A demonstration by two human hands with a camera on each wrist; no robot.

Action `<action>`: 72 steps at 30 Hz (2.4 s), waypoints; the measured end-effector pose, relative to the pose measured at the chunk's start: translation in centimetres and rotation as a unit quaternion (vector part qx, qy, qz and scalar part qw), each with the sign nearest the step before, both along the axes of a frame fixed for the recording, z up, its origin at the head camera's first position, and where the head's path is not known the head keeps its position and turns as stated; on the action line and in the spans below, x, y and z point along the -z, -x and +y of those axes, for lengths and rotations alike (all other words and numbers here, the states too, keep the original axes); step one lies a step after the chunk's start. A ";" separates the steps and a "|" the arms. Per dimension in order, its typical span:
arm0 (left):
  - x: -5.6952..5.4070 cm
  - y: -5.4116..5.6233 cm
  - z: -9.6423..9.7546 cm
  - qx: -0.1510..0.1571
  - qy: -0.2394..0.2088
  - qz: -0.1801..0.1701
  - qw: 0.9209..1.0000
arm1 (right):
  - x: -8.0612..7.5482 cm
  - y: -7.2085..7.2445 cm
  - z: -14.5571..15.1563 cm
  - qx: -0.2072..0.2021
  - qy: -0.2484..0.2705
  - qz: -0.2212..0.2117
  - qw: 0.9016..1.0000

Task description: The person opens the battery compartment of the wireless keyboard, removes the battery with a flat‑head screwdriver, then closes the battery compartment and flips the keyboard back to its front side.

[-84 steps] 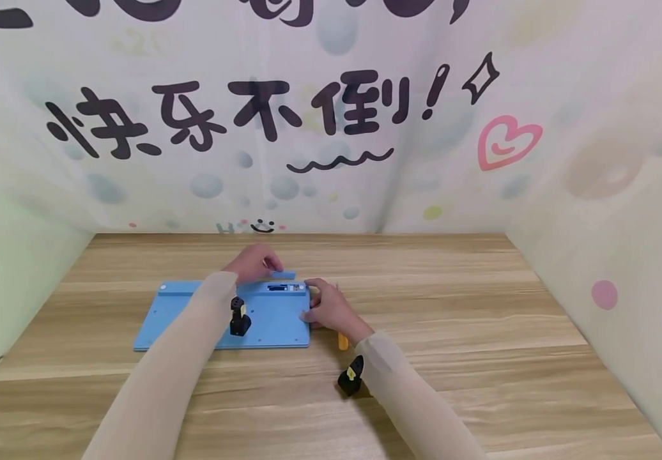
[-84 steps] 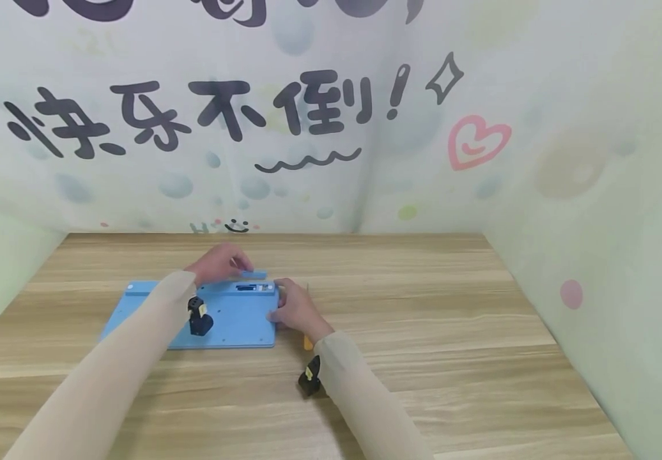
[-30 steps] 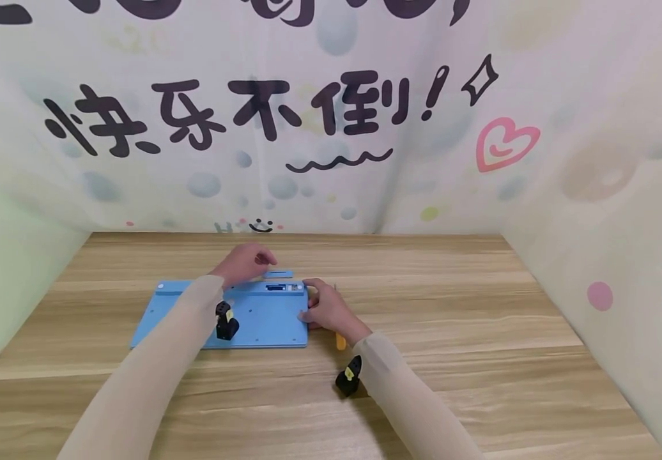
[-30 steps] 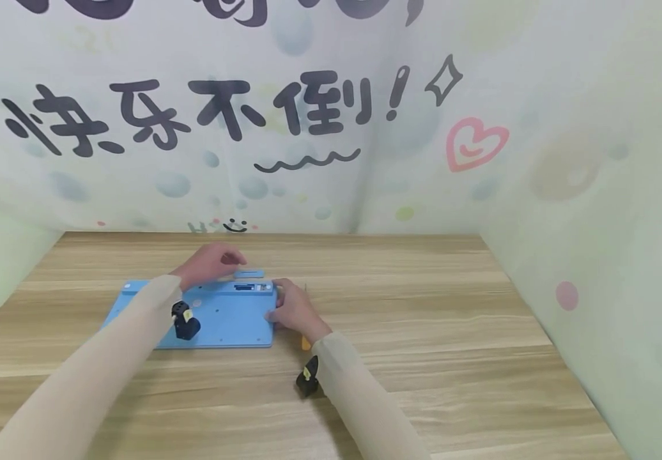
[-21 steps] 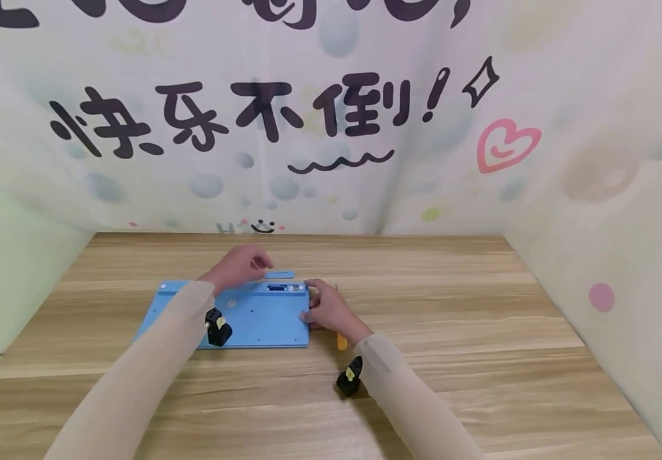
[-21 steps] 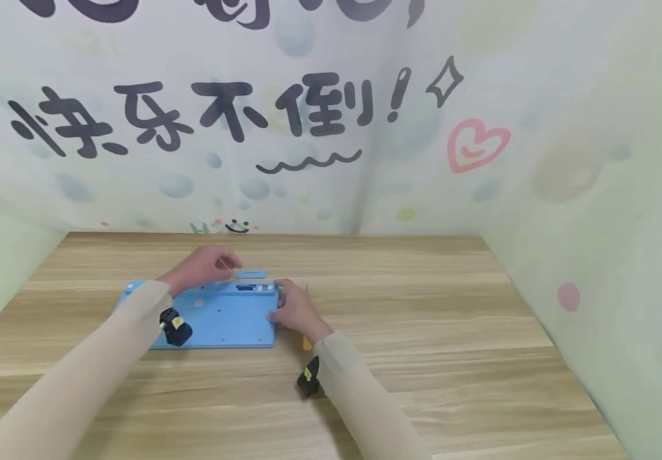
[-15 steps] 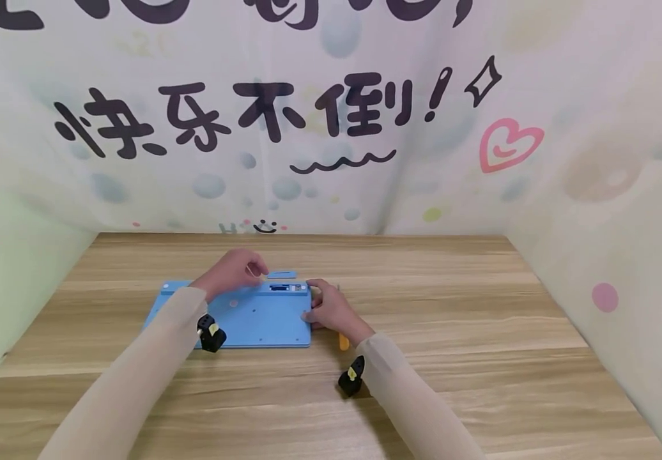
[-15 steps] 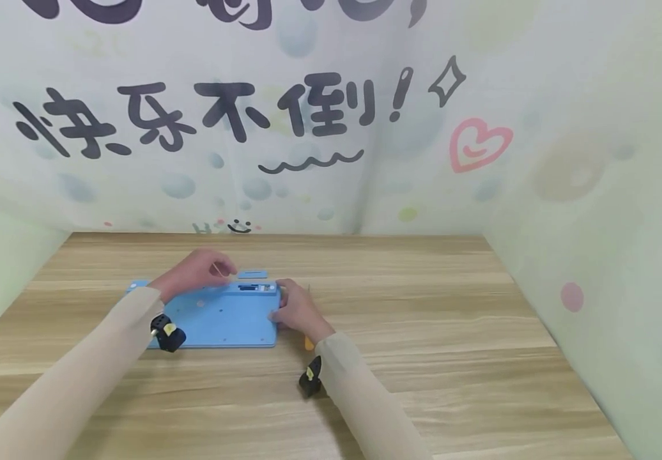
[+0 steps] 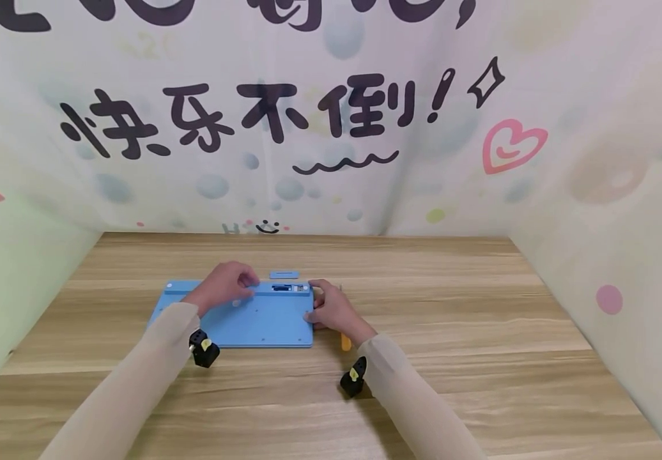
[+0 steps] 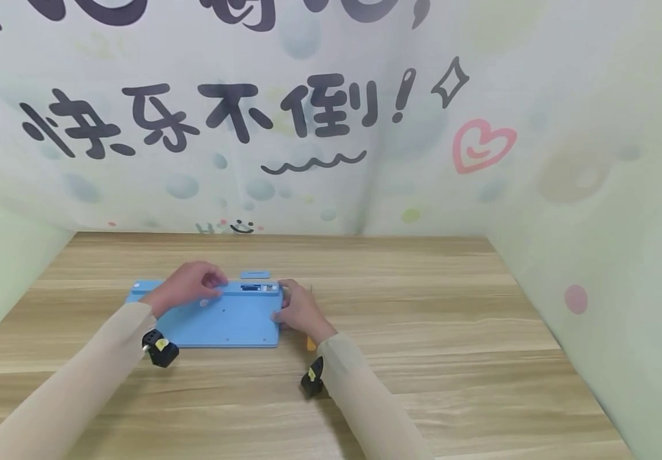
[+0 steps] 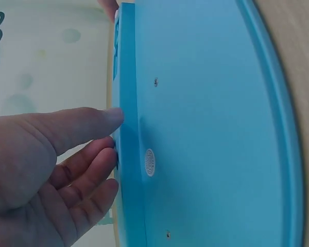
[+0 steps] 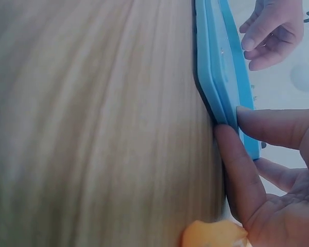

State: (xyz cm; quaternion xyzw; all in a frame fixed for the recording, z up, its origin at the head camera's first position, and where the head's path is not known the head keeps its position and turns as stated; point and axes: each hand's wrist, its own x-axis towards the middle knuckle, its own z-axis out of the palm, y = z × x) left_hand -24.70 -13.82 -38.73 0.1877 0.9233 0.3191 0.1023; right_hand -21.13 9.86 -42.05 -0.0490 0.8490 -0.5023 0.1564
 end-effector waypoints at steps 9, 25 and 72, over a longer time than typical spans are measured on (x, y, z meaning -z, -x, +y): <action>0.8 -0.1 0.0 -0.026 -0.020 0.004 0.999 | 0.0 0.3 -0.1 -0.001 -0.009 -0.012 1.000; 0.6 -0.3 -0.1 -0.039 -0.032 -0.003 0.999 | -2.1 1.0 0.5 -0.028 -0.054 -0.023 0.998; 1.2 0.0 -1.1 -0.020 -0.065 -0.017 0.998 | -1.3 -3.0 6.0 -0.008 -0.132 0.095 0.987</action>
